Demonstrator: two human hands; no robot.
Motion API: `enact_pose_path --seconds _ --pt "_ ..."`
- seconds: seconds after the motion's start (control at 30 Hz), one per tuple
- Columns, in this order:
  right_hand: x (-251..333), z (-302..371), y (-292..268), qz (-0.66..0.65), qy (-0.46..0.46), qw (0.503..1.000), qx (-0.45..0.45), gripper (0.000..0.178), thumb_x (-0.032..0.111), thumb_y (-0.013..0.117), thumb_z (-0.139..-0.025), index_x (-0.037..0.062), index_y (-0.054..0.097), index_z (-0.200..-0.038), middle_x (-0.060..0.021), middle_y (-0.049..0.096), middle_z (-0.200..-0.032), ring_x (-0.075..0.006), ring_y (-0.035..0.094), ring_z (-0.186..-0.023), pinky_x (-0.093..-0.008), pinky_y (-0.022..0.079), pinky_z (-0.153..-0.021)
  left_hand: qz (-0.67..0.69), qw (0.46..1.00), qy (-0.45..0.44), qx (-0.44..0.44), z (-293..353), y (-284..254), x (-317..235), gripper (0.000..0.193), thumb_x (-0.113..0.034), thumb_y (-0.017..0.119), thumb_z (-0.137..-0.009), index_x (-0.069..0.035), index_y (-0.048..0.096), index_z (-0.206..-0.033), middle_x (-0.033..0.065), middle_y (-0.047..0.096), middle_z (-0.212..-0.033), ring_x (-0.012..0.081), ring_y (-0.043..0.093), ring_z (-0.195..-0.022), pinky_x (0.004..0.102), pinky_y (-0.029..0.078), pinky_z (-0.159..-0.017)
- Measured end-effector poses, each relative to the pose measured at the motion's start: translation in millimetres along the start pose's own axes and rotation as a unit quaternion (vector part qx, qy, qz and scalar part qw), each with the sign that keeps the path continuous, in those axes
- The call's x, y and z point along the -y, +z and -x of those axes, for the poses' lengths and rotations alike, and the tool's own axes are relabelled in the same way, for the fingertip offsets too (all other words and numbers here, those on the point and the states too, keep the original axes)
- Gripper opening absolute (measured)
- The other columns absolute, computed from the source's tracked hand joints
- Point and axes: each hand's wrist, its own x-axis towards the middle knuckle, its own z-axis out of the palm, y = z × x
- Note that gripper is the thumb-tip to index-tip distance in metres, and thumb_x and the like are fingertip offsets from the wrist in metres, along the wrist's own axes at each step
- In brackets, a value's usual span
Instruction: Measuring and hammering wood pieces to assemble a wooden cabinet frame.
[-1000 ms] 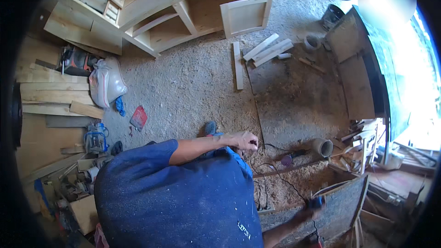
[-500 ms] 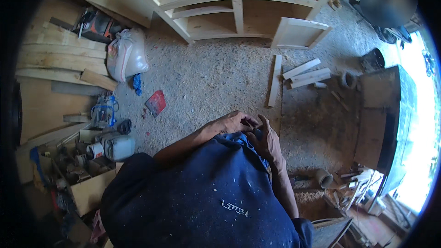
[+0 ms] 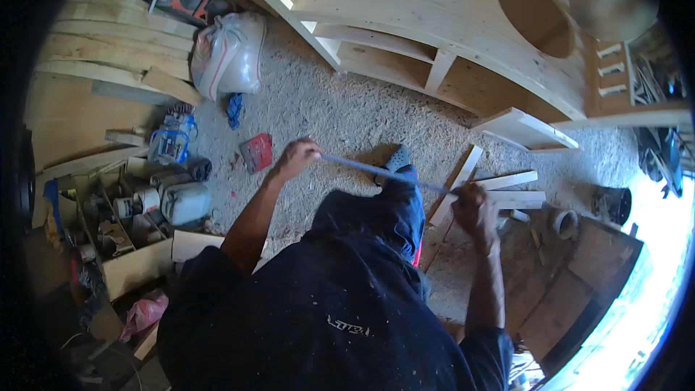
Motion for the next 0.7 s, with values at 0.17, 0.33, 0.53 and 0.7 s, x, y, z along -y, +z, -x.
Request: enact_pose_path --seconds 0.17,0.33,0.53,0.7 --pt "27 -176 -72 0.116 -0.189 0.969 -0.112 0.008 0.014 0.076 -0.083 0.0109 0.073 -0.090 -0.0098 0.063 -0.085 -0.0291 0.064 -0.082 -0.0428 0.053 -0.068 0.001 0.976 -0.030 -0.214 -34 20 122 0.009 -0.001 0.069 -0.088 -0.002 0.067 -0.096 0.0122 0.067 -0.091 0.0273 0.069 -0.081 0.0354 0.055 -0.073" --pt "121 -316 -83 0.293 -0.351 0.875 -0.162 0.008 0.012 0.073 -0.087 0.0094 0.070 -0.094 -0.0084 0.063 -0.092 -0.0268 0.062 -0.086 -0.0399 0.051 -0.071 0.018 0.936 -0.168 -0.309 -78 68 236 0.010 -0.005 0.074 -0.084 -0.004 0.069 -0.093 0.0126 0.069 -0.087 0.0293 0.069 -0.082 0.0386 0.055 -0.073" --pt "196 -440 56 0.442 -0.489 0.725 -0.199 0.013 0.009 0.070 -0.087 0.0066 0.068 -0.100 -0.0065 0.061 -0.100 -0.0247 0.063 -0.092 -0.0395 0.053 -0.076 -0.030 0.891 -0.079 -0.446 -197 181 400 0.037 -0.011 0.077 -0.080 -0.008 0.062 -0.114 0.0187 0.064 -0.111 0.0387 0.062 -0.101 0.0472 0.053 -0.089" --pt "239 -519 199 0.529 -0.586 0.555 -0.262 0.013 0.014 0.071 -0.088 0.0078 0.068 -0.099 -0.0055 0.064 -0.093 -0.0222 0.066 -0.088 -0.0363 0.058 -0.078 0.014 0.985 -0.170 0.024 -256 257 482 0.040 -0.036 0.070 -0.089 -0.003 0.068 -0.113 0.0204 0.069 -0.114 0.0359 0.068 -0.105 0.0453 0.054 -0.091"
